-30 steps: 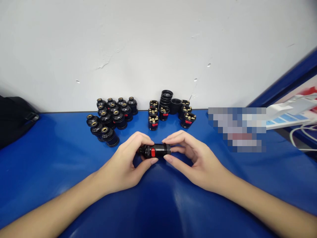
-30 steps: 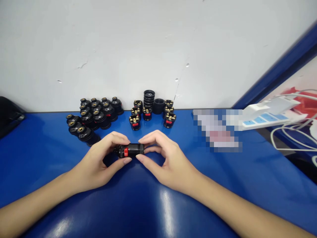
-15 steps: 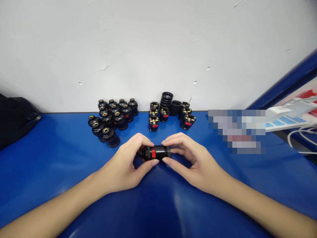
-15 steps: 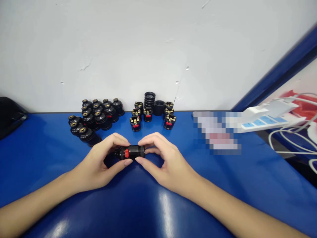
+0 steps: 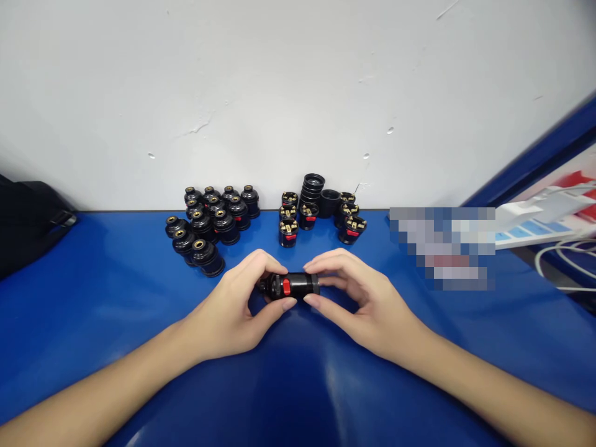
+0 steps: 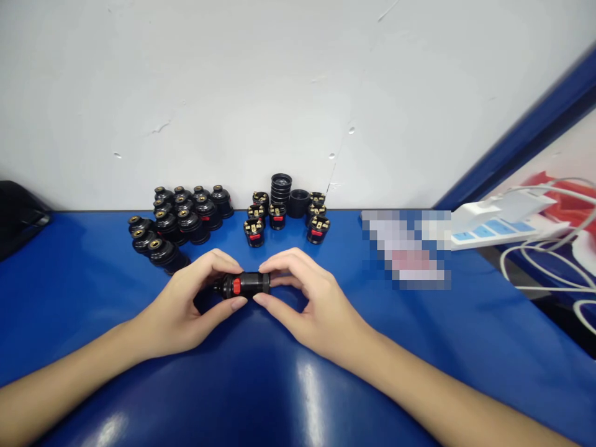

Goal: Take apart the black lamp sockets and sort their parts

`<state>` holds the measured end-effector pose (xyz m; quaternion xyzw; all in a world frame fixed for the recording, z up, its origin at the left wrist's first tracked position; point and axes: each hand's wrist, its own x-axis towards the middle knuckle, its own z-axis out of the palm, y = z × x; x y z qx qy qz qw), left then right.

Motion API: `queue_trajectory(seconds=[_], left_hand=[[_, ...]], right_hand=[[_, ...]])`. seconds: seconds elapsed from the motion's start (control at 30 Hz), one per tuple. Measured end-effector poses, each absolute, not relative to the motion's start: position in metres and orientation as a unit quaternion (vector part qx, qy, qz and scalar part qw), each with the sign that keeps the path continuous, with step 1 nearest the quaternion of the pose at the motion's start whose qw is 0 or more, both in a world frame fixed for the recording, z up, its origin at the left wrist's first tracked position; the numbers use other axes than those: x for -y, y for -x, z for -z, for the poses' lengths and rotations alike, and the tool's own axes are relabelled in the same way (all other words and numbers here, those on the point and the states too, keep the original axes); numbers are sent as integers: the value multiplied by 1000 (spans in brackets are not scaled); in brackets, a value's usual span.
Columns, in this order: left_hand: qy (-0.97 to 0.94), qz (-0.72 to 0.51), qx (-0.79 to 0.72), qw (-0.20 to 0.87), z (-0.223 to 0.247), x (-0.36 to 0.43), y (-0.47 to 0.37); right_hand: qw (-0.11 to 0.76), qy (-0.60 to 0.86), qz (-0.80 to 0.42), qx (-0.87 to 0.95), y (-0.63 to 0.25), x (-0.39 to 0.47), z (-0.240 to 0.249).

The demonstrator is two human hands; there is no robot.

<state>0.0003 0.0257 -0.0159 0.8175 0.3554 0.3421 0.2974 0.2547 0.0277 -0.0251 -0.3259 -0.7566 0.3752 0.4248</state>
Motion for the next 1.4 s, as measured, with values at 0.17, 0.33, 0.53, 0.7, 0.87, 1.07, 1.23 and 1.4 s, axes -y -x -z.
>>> queue_trajectory(seconds=[0.17, 0.33, 0.53, 0.7, 0.87, 1.07, 1.23, 1.4], left_hand=[[-811, -342, -363, 304, 15, -26, 0], [-803, -347, -372, 312, 15, -26, -1], [-795, -350, -382, 317, 16, -25, 0], [-783, -358, -394, 321, 15, -25, 0], [-781, -354, -401, 322, 15, -24, 0], [-782, -352, -398, 326, 15, -25, 0], [-784, -349, -397, 327, 16, -24, 1], [-785, -347, -395, 327, 15, -25, 0]], right_hand=[[437, 305, -269, 802, -257, -26, 25], [434, 311, -266, 803, -258, -31, 25], [417, 352, -331, 770, -259, -31, 22], [391, 379, -286, 789, -261, -30, 14], [369, 428, -277, 777, -264, -32, 7], [381, 463, -372, 709, -263, -35, 11], [404, 445, -454, 658, -264, -39, 15], [441, 422, -441, 658, -264, -43, 11]])
